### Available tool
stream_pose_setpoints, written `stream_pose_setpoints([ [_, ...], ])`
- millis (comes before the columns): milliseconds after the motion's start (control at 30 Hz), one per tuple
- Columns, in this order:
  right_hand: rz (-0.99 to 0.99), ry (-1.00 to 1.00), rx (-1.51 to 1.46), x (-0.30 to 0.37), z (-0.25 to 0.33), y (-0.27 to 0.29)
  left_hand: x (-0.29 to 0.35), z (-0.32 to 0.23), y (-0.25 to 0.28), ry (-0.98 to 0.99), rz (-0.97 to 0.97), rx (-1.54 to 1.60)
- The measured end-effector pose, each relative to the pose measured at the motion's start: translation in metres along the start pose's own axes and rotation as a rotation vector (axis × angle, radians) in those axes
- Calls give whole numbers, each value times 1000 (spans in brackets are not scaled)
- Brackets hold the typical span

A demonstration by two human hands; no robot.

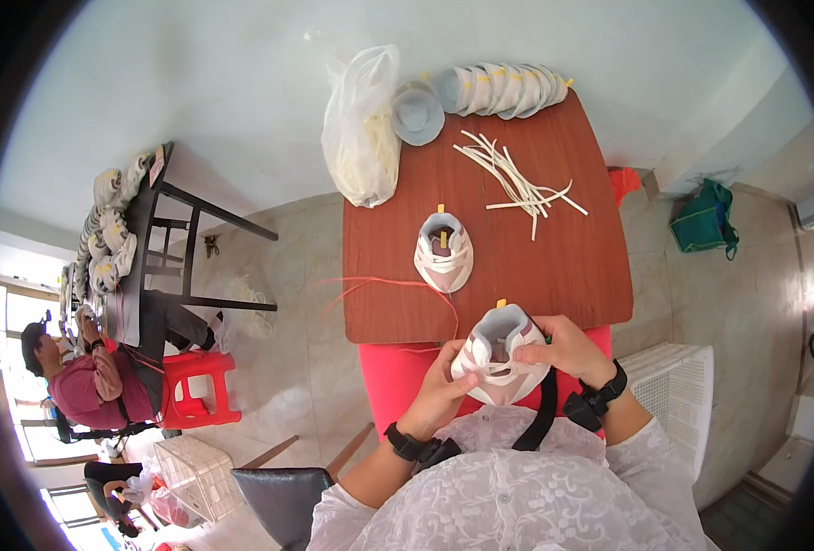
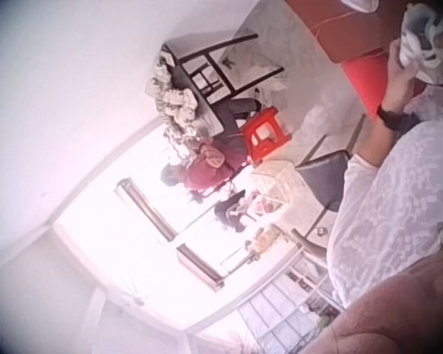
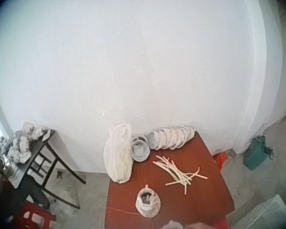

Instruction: Lacing a white shoe with pink and white laces using a tool.

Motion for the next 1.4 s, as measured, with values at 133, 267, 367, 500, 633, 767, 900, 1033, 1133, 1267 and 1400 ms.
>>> stream_pose_setpoints([
  [133,-108,4,42,-3,9,0,-4,-6,-8,-81,-73,-67],
  [267,-208,65,-442,0,5,-15,-4,-17,-6,-177,-90,-122],
  [367,-166,137,-518,1,2,-21,-7,-22,-1,-172,-60,-177],
  [500,-117,119,-600,4,9,-24,-4,-25,-1,-170,-39,-162],
  [633,-68,138,-626,5,5,-22,-4,-31,-6,-236,-27,-280],
  [767,-92,204,-488,10,8,-16,-3,-34,-11,-207,12,-351],
  [900,-93,321,-159,16,25,-15,-2,-39,-15,-208,86,-306],
  [1033,-89,320,-158,15,26,-12,-1,-40,-14,-257,71,-328],
  [1133,-116,324,-177,16,22,-10,-1,-43,-16,-282,37,-381],
  [1267,-95,314,-163,17,17,-9,0,-41,-16,-288,33,-383],
  [1400,-59,342,-179,16,18,-11,-2,-37,-14,-230,35,-272],
])
Point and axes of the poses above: each hand's wrist, its own x-axis away from the middle knuckle, its own y-axis out of the back of the hand, z = x × y, the point moved 6 cm from there along -x, towards the middle knuckle, and after that the axes turned 1 degree about x, right-handed, at the moved point
